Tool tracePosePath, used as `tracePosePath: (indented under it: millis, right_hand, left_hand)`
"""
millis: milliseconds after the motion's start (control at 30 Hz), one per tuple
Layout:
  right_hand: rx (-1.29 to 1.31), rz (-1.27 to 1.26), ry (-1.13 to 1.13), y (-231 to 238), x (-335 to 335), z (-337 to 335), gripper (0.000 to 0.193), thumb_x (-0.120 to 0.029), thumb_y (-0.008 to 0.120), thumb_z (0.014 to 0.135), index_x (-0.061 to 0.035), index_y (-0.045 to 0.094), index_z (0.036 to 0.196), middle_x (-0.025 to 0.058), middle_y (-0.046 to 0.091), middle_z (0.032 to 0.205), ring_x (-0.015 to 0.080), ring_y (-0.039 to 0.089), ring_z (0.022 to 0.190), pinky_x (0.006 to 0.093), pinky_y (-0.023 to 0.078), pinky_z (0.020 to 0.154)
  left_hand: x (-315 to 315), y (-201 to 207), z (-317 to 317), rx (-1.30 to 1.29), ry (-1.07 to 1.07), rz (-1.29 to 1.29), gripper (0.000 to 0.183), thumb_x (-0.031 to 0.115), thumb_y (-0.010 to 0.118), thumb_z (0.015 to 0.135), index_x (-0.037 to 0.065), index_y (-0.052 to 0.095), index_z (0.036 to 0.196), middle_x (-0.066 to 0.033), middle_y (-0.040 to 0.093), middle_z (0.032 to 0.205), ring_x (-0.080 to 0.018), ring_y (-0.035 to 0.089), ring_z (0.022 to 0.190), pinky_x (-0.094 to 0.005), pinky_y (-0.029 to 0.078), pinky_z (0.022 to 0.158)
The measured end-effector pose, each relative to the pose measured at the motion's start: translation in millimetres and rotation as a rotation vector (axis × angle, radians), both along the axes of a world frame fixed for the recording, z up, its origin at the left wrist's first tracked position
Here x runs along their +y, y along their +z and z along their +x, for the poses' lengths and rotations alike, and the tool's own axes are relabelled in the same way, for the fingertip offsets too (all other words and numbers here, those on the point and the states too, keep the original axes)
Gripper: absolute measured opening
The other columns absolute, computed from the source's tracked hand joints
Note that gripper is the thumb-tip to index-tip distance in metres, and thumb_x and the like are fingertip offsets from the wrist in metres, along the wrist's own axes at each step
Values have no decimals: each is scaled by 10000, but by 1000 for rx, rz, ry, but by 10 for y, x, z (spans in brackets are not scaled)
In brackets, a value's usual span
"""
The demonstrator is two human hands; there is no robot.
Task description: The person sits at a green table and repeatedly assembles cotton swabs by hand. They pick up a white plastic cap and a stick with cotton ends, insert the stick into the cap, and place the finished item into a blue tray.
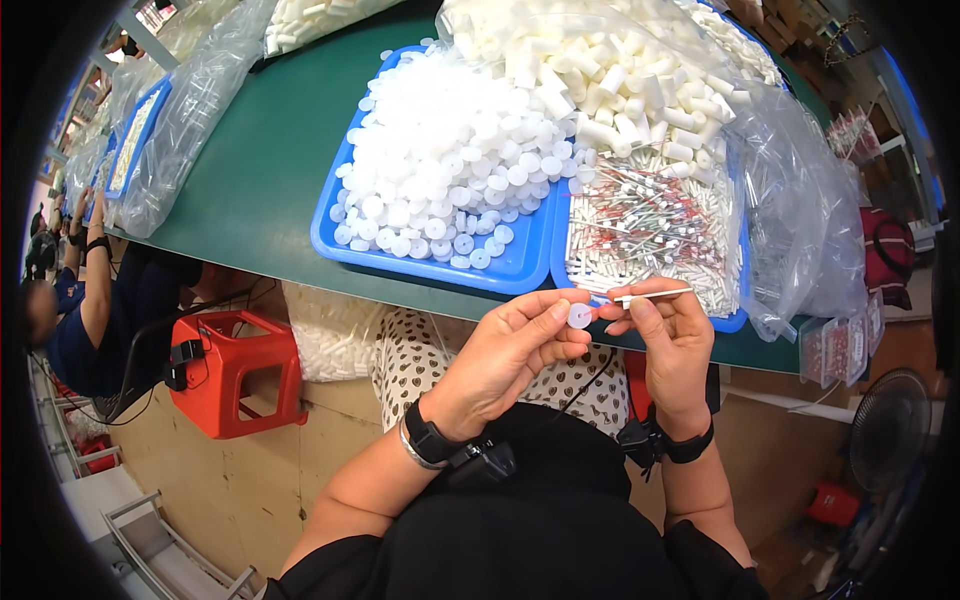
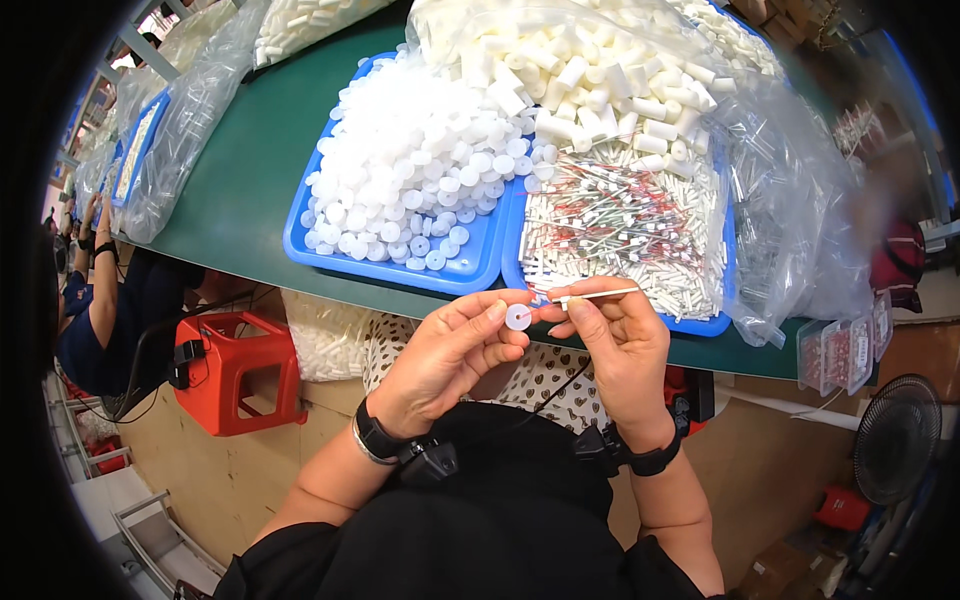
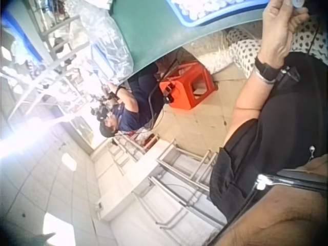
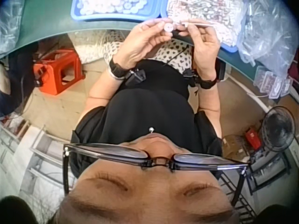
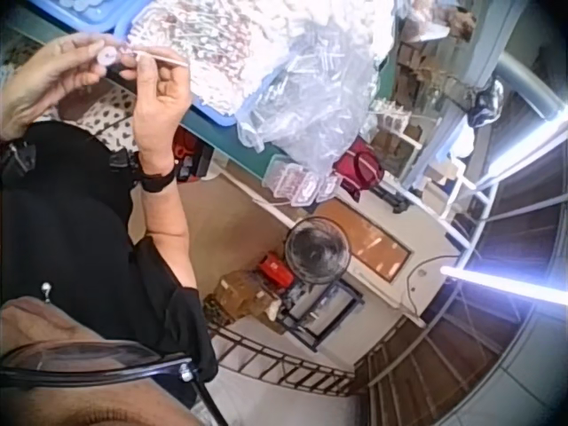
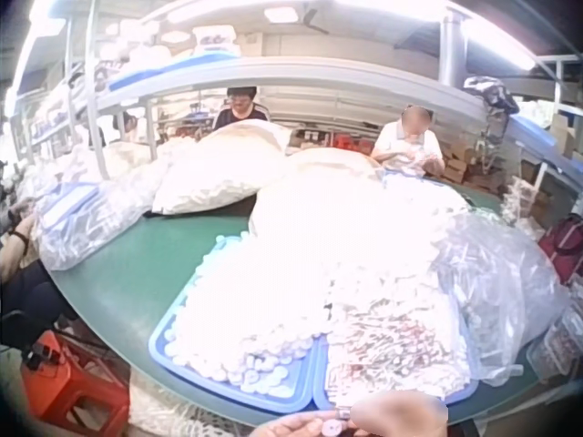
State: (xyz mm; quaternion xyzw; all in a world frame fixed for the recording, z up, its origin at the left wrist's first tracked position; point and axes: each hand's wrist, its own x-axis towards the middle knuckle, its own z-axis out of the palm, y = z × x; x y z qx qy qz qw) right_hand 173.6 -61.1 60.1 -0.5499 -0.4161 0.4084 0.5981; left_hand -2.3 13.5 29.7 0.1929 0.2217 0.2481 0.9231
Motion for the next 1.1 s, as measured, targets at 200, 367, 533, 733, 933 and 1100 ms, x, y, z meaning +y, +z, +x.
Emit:
tracePosePath:
  millis: [200, 367, 533, 733, 933, 1100]
  right_hand:
    - [-80, 41, 14, 15, -22, -35, 142, 1, 551, 961, 50, 559, 1094, 170, 659, 1079, 208, 689, 929, 280, 561, 788]
    - [-494, 169, 63, 14, -16, -44, 108, 36, 661, 860, 33, 641, 966, 139, 702, 979, 210, 704, 876, 294, 552, 770]
    - [-953, 181, 150, 86, 7, 21, 138, 9, 735, 789, 13, 664, 908, 117, 696, 821, 246, 675, 685, 323, 524, 613]
    - [-944, 233, 47, -48, 20, -47, 87, -27, 712, 839, -5, 672, 913, 90, 682, 755, 187, 629, 587, 277, 482, 536]
    - [315, -327, 88, -144, -25, -88, 130, -91, 608, 957, 24, 667, 941, 33, 670, 758, 40, 571, 613, 179, 440, 523]
    - [-163, -114, -61, -189, -51, -295, 83, -45, 637, 929, 33, 663, 941, 40, 673, 754, 47, 586, 616, 188, 469, 540]
  left_hand:
    - [-12, -7, 21, 34, 6, 5, 316, 181, 566, 994, -19, 560, 1239, -55, 643, 999, -108, 647, 887, -254, 557, 836]
    - [-12, -43, 19, 8, -2, -8, 309, 164, 587, 982, -11, 563, 1236, -48, 639, 987, -103, 642, 876, -246, 553, 823]
    - [-20, -56, 24, 45, 42, -20, 297, 146, 592, 977, -22, 575, 1221, -45, 663, 970, -88, 643, 848, -213, 544, 770]
    - [-136, -249, 106, -86, 104, -127, 331, 178, 605, 972, -25, 569, 1231, -30, 650, 951, -79, 620, 835, -212, 515, 778]
    - [-203, -284, 121, -85, 108, -37, 357, 235, 582, 985, -10, 568, 1244, -24, 631, 952, -91, 584, 821, -270, 505, 790]
    - [-242, -265, 160, -108, 129, -58, 394, 263, 564, 995, -19, 536, 1269, -20, 615, 925, -92, 563, 811, -275, 498, 793]
